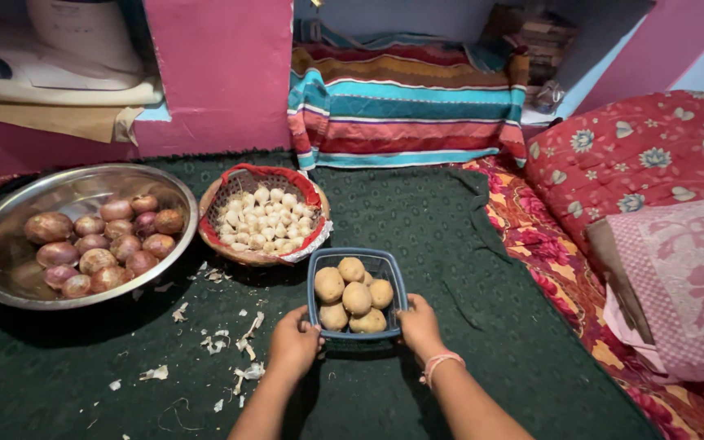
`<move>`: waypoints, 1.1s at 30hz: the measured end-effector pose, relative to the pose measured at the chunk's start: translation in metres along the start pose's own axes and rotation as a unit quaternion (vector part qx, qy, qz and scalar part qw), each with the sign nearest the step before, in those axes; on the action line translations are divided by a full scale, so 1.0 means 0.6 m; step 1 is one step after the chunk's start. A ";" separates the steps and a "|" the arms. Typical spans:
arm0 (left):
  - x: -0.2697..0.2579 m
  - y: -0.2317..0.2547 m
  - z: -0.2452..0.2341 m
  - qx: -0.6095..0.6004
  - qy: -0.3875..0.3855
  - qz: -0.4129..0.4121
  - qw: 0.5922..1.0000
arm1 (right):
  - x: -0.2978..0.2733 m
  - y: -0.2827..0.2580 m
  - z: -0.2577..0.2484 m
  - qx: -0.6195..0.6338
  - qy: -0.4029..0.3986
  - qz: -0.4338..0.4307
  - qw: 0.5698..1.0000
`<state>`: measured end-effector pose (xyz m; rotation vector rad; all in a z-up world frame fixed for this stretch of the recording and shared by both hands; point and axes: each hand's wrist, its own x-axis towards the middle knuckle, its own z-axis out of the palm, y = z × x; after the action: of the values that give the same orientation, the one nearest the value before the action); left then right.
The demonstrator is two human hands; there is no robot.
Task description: The person peels garlic cloves by hand and places them into a basket. They then pick up potatoes and place them into a plastic container.
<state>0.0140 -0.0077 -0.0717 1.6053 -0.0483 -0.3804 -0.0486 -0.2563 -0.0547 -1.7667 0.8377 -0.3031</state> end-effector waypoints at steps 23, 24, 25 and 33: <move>-0.059 -0.024 -0.287 0.156 0.181 -0.038 0.970 | -0.091 -0.093 0.175 -0.024 -0.269 0.030 0.963; -0.060 -0.029 -0.298 0.140 0.191 -0.024 0.971 | -0.095 -0.094 0.188 -0.025 -0.275 0.027 0.961; -0.062 -0.031 -0.307 0.123 0.197 -0.024 0.972 | -0.099 -0.095 0.199 -0.013 -0.282 0.032 0.959; -0.079 -0.024 -0.355 0.148 0.254 -0.082 0.952 | -0.126 -0.119 0.266 -0.045 -0.279 0.008 0.959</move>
<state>0.0242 0.2105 -0.0707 1.9696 0.4423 -0.0767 0.0171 -0.0787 -0.0330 -1.7971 0.4588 0.2461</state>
